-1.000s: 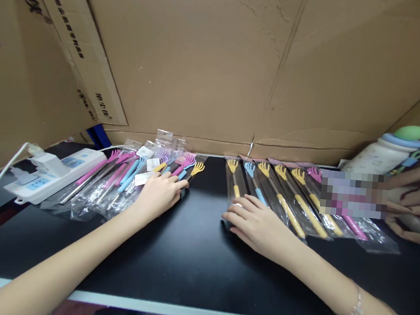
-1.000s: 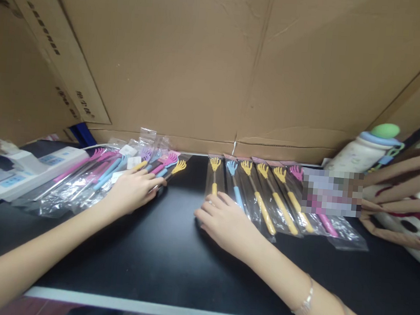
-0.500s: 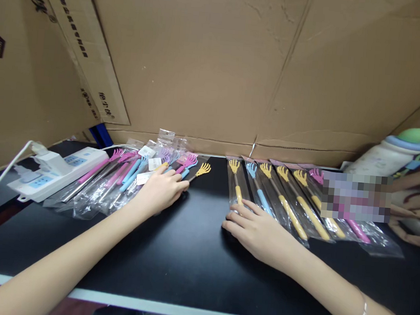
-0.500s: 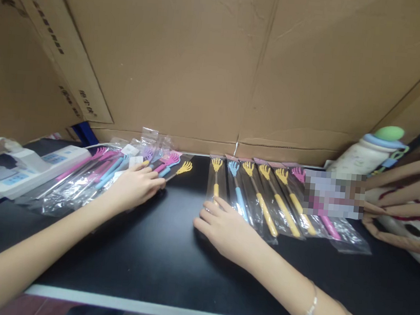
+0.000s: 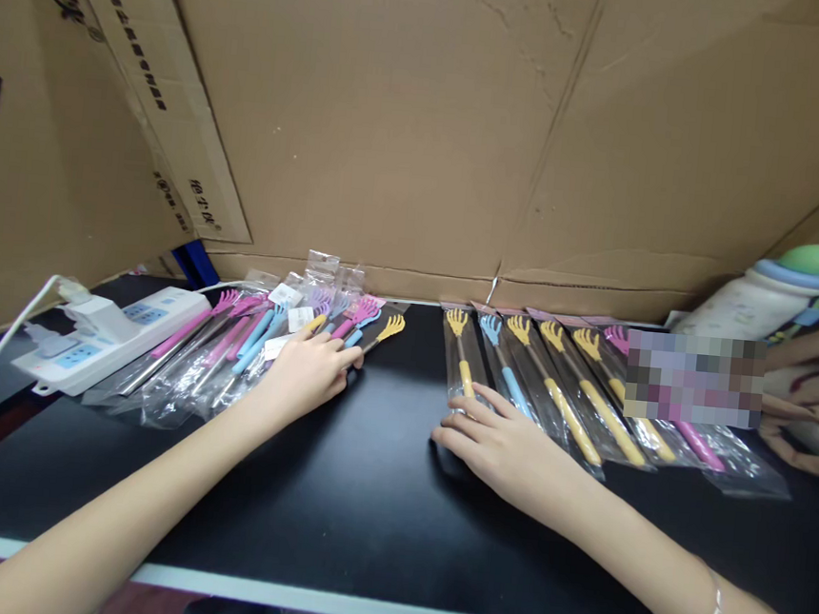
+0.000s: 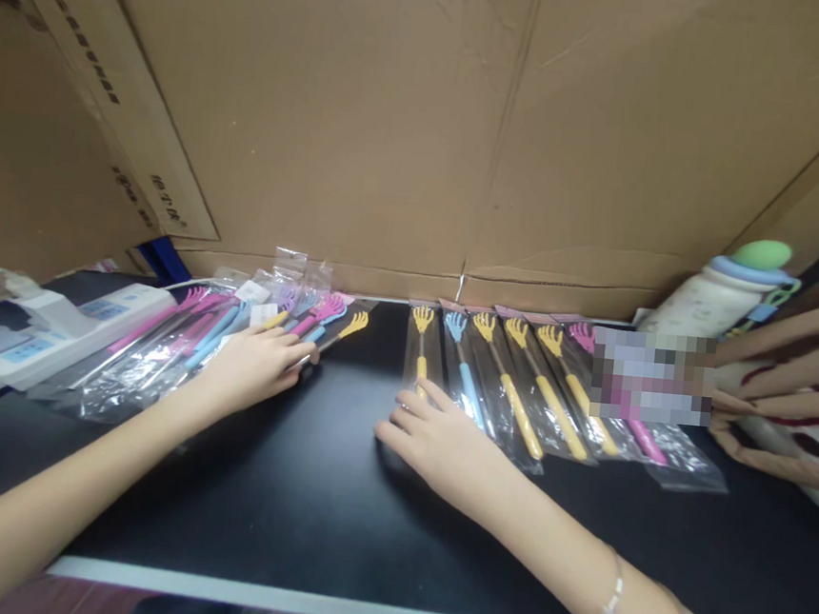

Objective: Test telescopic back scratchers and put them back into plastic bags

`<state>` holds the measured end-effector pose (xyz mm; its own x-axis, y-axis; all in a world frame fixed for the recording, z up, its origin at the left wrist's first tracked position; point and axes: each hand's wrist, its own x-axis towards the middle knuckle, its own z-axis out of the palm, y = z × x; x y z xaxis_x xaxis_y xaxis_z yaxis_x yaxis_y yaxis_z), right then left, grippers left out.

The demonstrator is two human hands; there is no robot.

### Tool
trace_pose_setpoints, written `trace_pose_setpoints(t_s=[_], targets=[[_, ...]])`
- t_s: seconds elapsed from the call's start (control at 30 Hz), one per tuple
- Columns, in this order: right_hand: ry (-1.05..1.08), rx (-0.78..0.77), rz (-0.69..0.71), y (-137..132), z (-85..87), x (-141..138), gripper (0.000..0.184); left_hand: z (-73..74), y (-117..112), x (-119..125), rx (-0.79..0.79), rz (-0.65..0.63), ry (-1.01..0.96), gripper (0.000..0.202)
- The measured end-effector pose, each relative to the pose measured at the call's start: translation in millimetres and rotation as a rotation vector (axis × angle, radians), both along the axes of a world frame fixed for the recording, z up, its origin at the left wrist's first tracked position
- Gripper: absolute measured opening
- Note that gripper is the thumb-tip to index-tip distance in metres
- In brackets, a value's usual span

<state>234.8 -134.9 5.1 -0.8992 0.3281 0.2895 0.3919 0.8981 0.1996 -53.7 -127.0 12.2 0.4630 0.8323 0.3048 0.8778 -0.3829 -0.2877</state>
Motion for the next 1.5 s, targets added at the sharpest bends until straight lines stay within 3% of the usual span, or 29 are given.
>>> trace_pose_setpoints(t_s=[0.2,0.47,0.67,0.83,0.97,1.1,1.5], targets=[[-0.038,0.012,-0.010,0.4,0.7,-1.7,0.027,-3.8,1.9,-2.3,-0.030,0.002,-0.025,0.014],[0.008,-0.067,-0.024,-2.6,8.5,-3.5,0.023,20.3,-6.0,4.6,-0.190,0.044,-0.362,0.020],[0.067,-0.173,-0.088,-1.1,12.9,-1.6,0.027,26.9,-15.7,16.7,-0.257,-0.156,-0.737,0.020],[0.158,-0.264,-0.140,1.9,13.7,-0.4,0.031,19.5,-25.3,32.2,-0.423,-0.268,-0.930,0.017],[0.196,-0.324,-0.161,1.8,13.2,-1.0,0.032,4.0,-33.0,45.5,-0.546,-0.285,-0.896,0.015],[0.201,-0.354,-0.149,0.1,13.4,-2.7,0.030,-6.9,-37.2,53.0,-0.542,-0.249,-0.815,0.012],[0.184,-0.391,-0.075,-1.1,12.1,-3.2,0.033,-11.3,-33.4,52.4,-0.529,-0.151,-0.802,0.014]])
